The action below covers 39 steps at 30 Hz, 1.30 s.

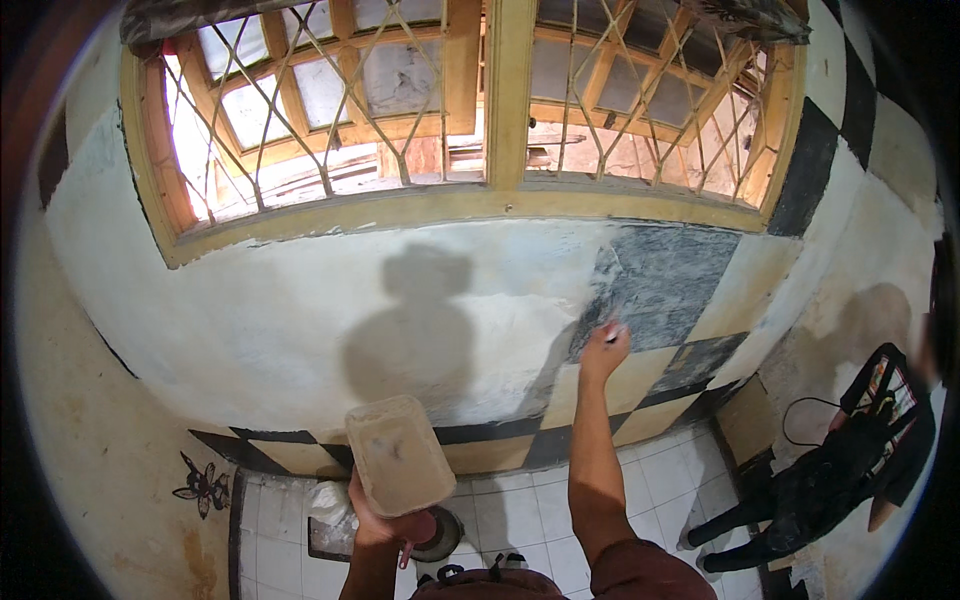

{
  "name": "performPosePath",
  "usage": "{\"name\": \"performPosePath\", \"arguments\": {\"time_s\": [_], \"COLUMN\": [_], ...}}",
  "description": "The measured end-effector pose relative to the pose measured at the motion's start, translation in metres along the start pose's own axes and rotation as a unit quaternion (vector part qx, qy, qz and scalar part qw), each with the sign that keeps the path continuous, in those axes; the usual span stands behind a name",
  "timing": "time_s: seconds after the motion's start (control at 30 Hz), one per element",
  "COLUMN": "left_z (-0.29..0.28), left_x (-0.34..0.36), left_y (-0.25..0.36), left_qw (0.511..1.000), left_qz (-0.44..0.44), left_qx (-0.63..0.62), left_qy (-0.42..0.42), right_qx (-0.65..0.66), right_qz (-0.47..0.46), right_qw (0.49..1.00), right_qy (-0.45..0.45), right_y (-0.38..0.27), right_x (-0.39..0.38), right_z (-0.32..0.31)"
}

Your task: The person applies white plaster to a wall using a red trowel, taking the plaster from a plastic container held in their other hand.

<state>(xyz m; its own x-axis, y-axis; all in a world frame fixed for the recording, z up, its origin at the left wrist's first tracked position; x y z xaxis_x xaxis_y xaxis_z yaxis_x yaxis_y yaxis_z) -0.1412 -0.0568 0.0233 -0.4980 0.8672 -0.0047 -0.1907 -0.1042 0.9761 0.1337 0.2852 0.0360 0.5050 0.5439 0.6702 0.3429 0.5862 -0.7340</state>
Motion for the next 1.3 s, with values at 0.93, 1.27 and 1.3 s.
{"name": "performPosePath", "arguments": {"time_s": [0.93,1.27,1.3], "left_z": [-0.026,-0.026,-0.027], "left_x": [-0.004,-0.001,0.001], "left_y": [0.021,0.014,0.014], "left_qw": [0.861,0.937,0.958], "left_qz": [-0.223,-0.156,-0.127], "left_qx": [-0.457,-0.31,-0.252], "left_qy": [-0.02,-0.043,-0.041], "right_qx": [-0.138,0.107,0.191], "right_qz": [-0.194,-0.387,-0.327], "right_qw": [0.971,0.89,0.894], "right_qy": [0.026,-0.217,-0.24], "right_y": [0.013,-0.164,-0.177], "right_x": [0.139,-0.099,-0.11], "right_z": [-0.055,0.14,0.138]}}
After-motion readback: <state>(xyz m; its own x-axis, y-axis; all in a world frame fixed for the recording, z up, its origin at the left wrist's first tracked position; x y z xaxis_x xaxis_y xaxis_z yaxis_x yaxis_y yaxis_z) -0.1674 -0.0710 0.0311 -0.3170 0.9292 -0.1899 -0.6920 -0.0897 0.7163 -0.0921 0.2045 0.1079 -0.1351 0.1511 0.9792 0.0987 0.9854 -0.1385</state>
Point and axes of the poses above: each hand's wrist, its own x-axis towards the middle knuckle, its own z-axis out of the palm, y = z × x, the point moved 2 cm from there along x, towards the middle knuckle, and after that the axes turned 13 degrees about -z, right-handed, at the moved point
